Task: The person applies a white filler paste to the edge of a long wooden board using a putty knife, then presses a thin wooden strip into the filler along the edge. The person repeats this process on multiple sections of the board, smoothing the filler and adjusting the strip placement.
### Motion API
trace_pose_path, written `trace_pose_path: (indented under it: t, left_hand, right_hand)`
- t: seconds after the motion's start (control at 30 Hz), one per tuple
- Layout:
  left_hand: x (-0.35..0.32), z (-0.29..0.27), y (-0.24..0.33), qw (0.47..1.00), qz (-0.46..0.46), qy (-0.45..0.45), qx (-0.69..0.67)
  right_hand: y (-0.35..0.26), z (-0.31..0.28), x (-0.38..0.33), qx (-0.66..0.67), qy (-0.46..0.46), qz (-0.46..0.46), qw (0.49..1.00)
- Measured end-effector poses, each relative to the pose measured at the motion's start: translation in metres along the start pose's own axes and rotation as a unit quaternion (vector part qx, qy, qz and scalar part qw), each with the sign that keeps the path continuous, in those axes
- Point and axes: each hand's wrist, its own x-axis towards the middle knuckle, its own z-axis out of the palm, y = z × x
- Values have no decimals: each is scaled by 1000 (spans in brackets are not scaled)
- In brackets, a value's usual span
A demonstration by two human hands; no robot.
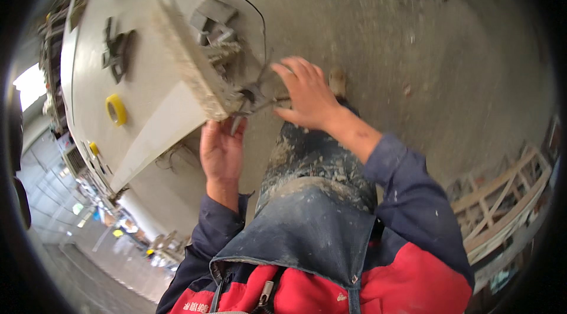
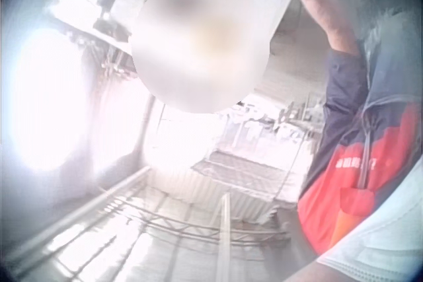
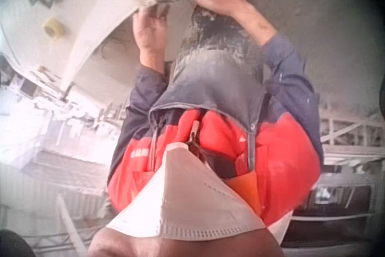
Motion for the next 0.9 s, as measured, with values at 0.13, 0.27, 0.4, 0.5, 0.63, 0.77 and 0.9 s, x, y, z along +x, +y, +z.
trace_pose_path:
  t: [0.13,0.27,0.4,0.5,0.63,0.77,0.9]
  left_hand:
    - [-11,20,17,1000,-13,8,-7]
    - [-34,10,28,998,-42,38,-31]
    - [-75,-38,44,998,-55,19,13]
    - [-106,-76,57,989,-4,-93,111]
    - [-145,-99,86,934,37,-225,275]
    - [-173,-113,84,912,132,-245,302]
    - [-185,-124,93,942,89,-258,197]
  right_hand:
    - [-61,-63,34,5,30,-17,999]
    - [-148,-104,107,-46,19,-139,989]
    - [-223,-82,196,-183,-50,-258,947]
    - [-248,-31,267,-364,-64,-299,880]
    - [-233,40,358,-510,-46,-318,798]
    - [-260,58,376,-527,-123,-239,806]
    - [-265,40,372,-444,-91,-287,844]
